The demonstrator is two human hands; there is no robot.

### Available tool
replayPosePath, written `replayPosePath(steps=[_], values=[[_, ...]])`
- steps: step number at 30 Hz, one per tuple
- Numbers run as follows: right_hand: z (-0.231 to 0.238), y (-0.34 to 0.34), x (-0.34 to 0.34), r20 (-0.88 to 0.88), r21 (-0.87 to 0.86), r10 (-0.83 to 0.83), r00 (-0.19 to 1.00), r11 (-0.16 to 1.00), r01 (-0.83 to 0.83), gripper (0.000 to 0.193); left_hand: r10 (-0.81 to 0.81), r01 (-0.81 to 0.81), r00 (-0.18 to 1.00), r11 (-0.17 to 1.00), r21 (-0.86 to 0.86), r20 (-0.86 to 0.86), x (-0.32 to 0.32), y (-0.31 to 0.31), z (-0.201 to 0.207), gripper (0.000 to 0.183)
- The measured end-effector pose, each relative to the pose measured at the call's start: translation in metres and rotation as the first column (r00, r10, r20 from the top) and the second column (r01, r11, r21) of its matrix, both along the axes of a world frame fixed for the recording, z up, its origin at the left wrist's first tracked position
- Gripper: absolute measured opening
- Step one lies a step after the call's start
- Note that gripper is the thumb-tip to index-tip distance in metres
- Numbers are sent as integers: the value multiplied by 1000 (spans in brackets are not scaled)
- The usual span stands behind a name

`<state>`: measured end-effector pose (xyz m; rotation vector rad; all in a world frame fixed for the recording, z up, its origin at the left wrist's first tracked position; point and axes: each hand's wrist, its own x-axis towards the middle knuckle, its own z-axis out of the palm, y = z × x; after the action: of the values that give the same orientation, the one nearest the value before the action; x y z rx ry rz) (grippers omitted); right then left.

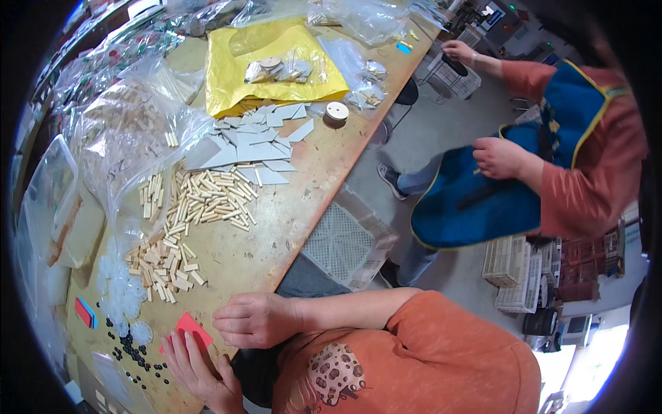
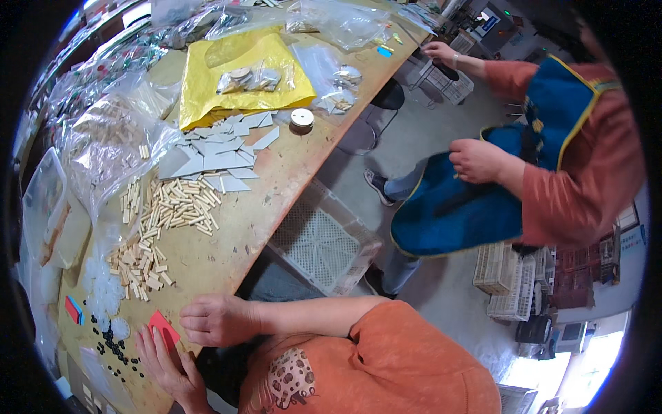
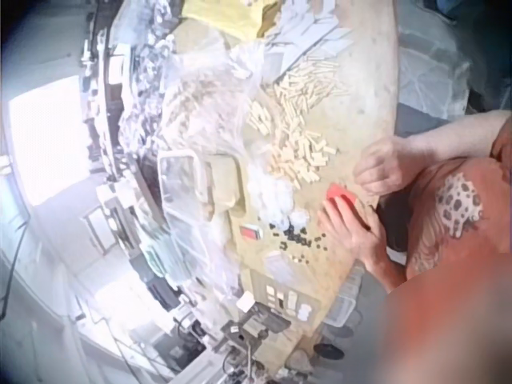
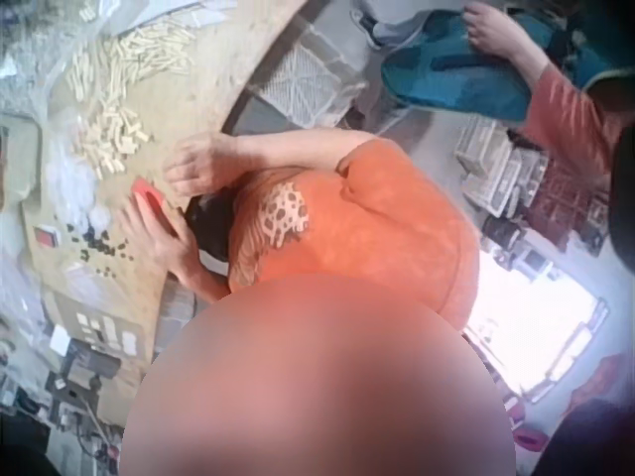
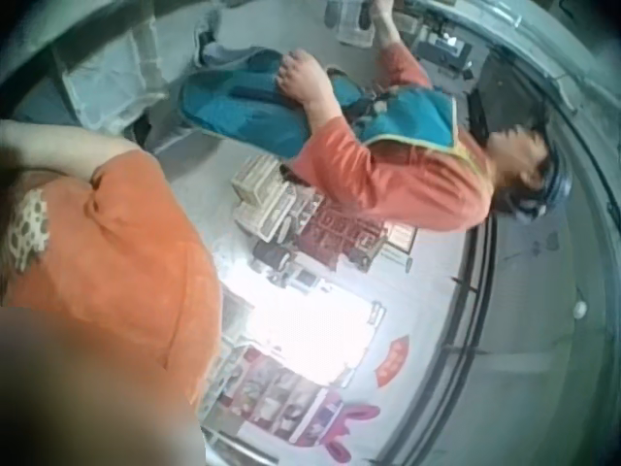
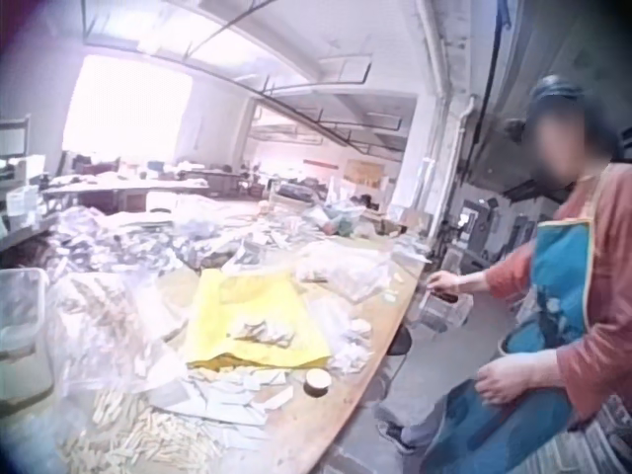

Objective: The person assembles small craft kits by placing black beads, wooden sticks, and white discs into clear plastic bags, then adds colored paper pieces. The person handles items one at a time and arranges them on a cluttered workbench.

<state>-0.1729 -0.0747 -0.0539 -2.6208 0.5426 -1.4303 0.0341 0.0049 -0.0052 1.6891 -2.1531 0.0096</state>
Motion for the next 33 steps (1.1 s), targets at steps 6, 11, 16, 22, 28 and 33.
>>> replayPosePath(steps=[6,11,16,22,28,33], values=[[-1,-1,3,-7,20,12,1000,1000,-12,13,-31,28,999,997,69,41,-1,-2,2,52],[1,-1,1,6,32,20,1000,999,-20,13,-29,26,999,997,69,31,-5,-4,3,49],[5,-2,-3,16,20,19,1000,1000,-19,12,-13,14,1000,998,66,-14,-10,-2,6,49],[10,-4,-4,-49,129,24,999,992,-17,13,16,-14,999,999,38,-47,-3,-4,-3,47],[24,-3,-2,-68,44,-59,996,997,62,15,-38,33,993,999,-42,-113,-6,-4,9,39],[25,-4,3,-131,47,-38,991,998,44,16,79,-105,977,987,-122,-197,16,17,4,41]])
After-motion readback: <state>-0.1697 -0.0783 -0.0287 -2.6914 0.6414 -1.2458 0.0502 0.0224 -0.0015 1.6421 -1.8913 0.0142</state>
